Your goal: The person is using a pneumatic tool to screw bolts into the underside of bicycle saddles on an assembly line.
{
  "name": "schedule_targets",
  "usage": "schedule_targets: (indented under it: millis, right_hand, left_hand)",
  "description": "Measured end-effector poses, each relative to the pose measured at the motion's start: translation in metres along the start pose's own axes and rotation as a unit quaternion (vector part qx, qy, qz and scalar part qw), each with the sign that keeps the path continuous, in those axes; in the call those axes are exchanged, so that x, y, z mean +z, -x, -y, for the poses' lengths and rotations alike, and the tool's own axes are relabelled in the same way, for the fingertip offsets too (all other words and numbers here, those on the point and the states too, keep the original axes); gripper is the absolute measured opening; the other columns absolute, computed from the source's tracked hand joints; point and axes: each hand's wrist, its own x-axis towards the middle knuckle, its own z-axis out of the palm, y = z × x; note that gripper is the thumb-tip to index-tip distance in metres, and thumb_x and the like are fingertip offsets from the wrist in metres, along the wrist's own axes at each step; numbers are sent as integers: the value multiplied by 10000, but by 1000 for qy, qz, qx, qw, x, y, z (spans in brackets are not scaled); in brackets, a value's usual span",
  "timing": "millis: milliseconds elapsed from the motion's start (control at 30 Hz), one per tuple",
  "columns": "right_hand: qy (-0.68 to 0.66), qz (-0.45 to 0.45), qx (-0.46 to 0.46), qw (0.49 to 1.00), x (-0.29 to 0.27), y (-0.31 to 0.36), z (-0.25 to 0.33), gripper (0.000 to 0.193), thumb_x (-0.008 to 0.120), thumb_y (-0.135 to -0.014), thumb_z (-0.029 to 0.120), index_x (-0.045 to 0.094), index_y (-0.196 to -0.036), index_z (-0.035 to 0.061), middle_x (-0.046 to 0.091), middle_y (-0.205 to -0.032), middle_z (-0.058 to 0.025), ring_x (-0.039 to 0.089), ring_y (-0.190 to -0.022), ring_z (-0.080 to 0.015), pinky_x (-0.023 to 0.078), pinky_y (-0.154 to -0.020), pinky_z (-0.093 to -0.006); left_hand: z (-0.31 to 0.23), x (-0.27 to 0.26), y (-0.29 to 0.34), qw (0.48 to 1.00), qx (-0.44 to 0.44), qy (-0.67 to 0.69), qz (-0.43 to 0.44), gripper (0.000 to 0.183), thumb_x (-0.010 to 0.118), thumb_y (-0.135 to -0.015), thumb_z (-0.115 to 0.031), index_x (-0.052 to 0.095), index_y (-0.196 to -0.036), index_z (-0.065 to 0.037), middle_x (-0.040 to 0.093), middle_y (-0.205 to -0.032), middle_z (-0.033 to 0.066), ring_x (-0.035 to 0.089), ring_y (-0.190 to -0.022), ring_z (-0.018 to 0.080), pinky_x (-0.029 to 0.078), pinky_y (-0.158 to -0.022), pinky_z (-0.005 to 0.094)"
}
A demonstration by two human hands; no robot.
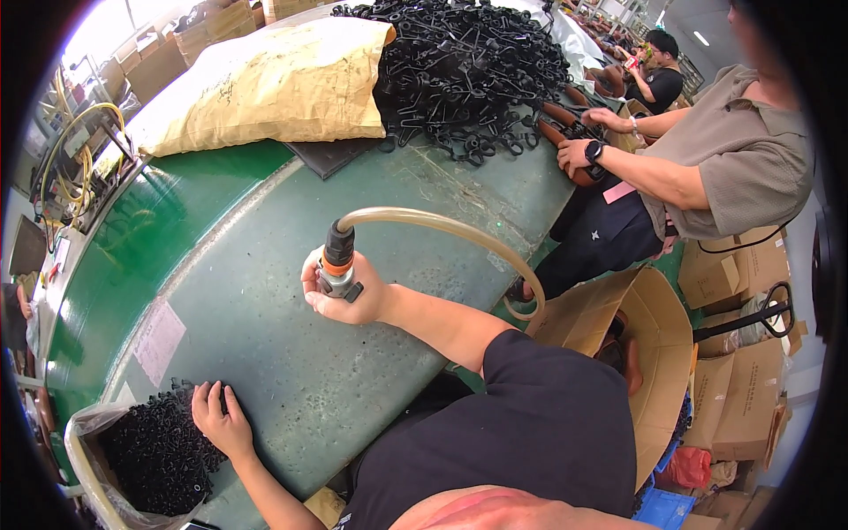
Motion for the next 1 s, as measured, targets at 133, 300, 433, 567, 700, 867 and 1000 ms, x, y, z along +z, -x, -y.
schedule_targets:
  millis: [133, 300, 433, 567, 700, 867, 1000]
  right_hand:
    - [-4, 1, 13, 1000, -1, 0, 1, 268, 732, -870, 10, 593, -1091, 69, 671, -894, -20, 644, -802, -109, 545, -752, -313]
    - [35, 25, 6, 999, -2, -3, 3, 265, 750, -878, 4, 599, -1090, 59, 679, -948, -38, 647, -815, -98, 545, -750, -298]
    - [59, 38, -55, 996, 3, -3, 0, 263, 744, -900, -11, 602, -1113, 47, 681, -1061, -79, 648, -825, -87, 546, -771, -289]
    - [51, 23, -47, 997, 12, 8, 15, 252, 712, -907, -27, 594, -1115, 55, 687, -1098, -91, 644, -841, -88, 544, -786, -296]
    - [-97, 63, -1, 993, 16, 37, 29, 371, 651, -887, -42, 579, -1240, 50, 702, -1016, -86, 688, -793, -125, 562, -708, -288]
    - [-318, 62, -111, 939, 49, 47, 101, 305, 564, -929, -86, 498, -1191, 57, 642, -1053, -186, 671, -731, -187, 576, -663, -342]
    - [-312, 62, -51, 947, 37, 64, 125, 250, 630, -1009, 46, 511, -1221, 103, 624, -1079, -159, 671, -765, -240, 559, -816, -463]
  left_hand:
    - [2, 1, -1, 1000, 1, 19, 2, 199, 731, -982, -160, 756, -1133, -33, 697, -1288, 148, 615, -1301, 370, 439, -1117, 485]
    - [4, -1, -4, 999, 12, 44, -26, 189, 718, -984, -106, 732, -1146, -9, 695, -1284, 158, 611, -1304, 386, 457, -1112, 489]
    - [1, -3, -1, 997, 15, 57, -52, 180, 701, -990, -75, 717, -1149, 8, 696, -1276, 161, 600, -1324, 385, 450, -1126, 483]
    - [-10, -21, 2, 991, -18, 116, -66, 161, 675, -1010, -42, 702, -1159, 14, 718, -1203, 148, 660, -1174, 333, 504, -1043, 426]
    - [-52, -32, 13, 857, -159, 489, 17, 95, 653, -1036, -18, 687, -1120, 10, 720, -1087, 83, 681, -977, 174, 552, -875, 309]
    - [-149, -47, 42, 510, -273, 786, 220, 188, 617, -1044, 14, 677, -1222, 14, 718, -1088, 125, 708, -1001, 224, 591, -899, 392]
    - [-174, -30, 55, 408, -219, 858, 222, 211, 626, -1057, -3, 731, -1238, 22, 710, -1118, 143, 699, -992, 237, 591, -912, 419]
